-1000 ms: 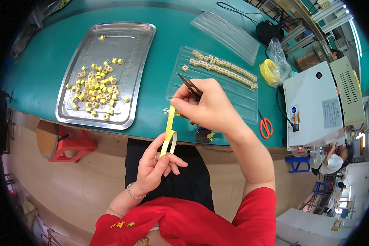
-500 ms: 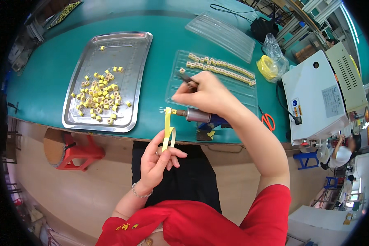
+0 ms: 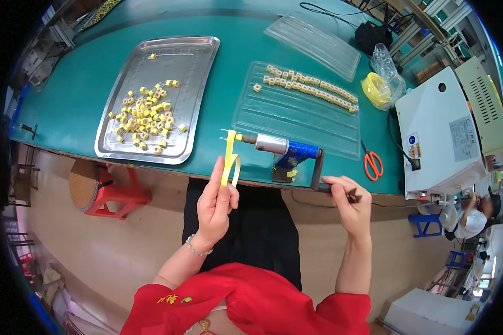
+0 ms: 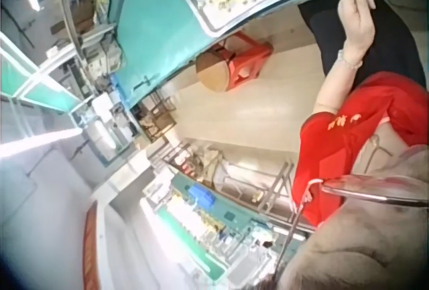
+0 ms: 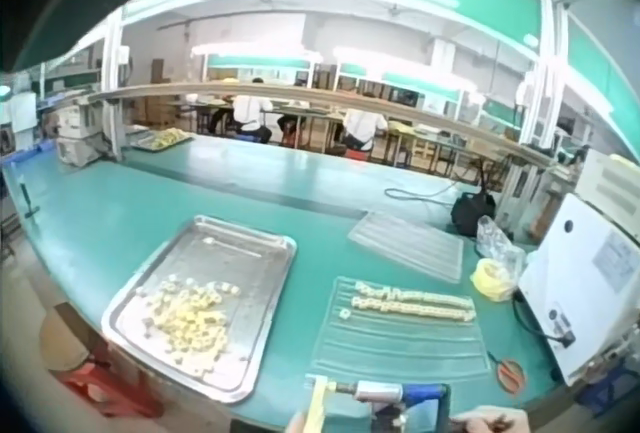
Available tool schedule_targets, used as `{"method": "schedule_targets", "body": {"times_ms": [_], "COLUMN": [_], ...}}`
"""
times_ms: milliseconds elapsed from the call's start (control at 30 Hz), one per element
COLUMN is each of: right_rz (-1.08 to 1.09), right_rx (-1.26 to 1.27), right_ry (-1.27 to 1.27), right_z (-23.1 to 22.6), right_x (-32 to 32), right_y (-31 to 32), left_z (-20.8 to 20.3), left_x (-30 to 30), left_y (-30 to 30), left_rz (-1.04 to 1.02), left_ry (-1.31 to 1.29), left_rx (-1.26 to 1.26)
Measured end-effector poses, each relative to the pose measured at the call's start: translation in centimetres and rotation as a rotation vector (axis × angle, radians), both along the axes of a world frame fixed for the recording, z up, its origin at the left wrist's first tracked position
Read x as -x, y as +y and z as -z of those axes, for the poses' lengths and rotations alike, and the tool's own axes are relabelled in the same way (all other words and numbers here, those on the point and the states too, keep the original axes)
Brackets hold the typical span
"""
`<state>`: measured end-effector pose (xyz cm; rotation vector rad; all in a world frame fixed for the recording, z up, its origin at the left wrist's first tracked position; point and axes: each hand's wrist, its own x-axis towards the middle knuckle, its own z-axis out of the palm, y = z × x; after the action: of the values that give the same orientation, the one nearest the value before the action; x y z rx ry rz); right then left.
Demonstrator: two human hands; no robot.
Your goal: Assembling small yellow plastic components onto a wire or strip using a manual winding tool and trimming with nippers.
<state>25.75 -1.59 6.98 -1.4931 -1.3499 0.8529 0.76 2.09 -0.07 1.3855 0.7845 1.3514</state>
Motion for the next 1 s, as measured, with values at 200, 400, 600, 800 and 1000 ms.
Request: {"method": "schedule_targets", "body": {"times_ms": [200,400,600,800,1000], "right_rz": [0.002,0.159,0.017,-0.021,0.050], "right_rx": [-0.189,-0.239,-0.030,-0.191,-0.107], "right_ry": [-0.047,-0.079,0.093,-0.097,-0.270], "right_z": [-2.7,-2.5,3.5,2.7,0.0], "right_x": [-0.9,-1.3,-1.1,-0.7,-0.6], "right_y": [0.2,8.6,2.5,1.7,2.9], "left_z": [0.0,-0.7,-0.7,-1.1,-0.9], "left_x": [-0.3,-0.8,-1.0,-0.5,1.2], "left_y": [0.2,0.4,0.9,1.1,1.6], "left_rz": [-0.021,-0.045,-0.096,-0.038,0.028], "left_ry": [0.021,0.057,0.100,0.014,-0.052], "left_rx": [0.004,0.037,0.035,0.130,0.200]}}
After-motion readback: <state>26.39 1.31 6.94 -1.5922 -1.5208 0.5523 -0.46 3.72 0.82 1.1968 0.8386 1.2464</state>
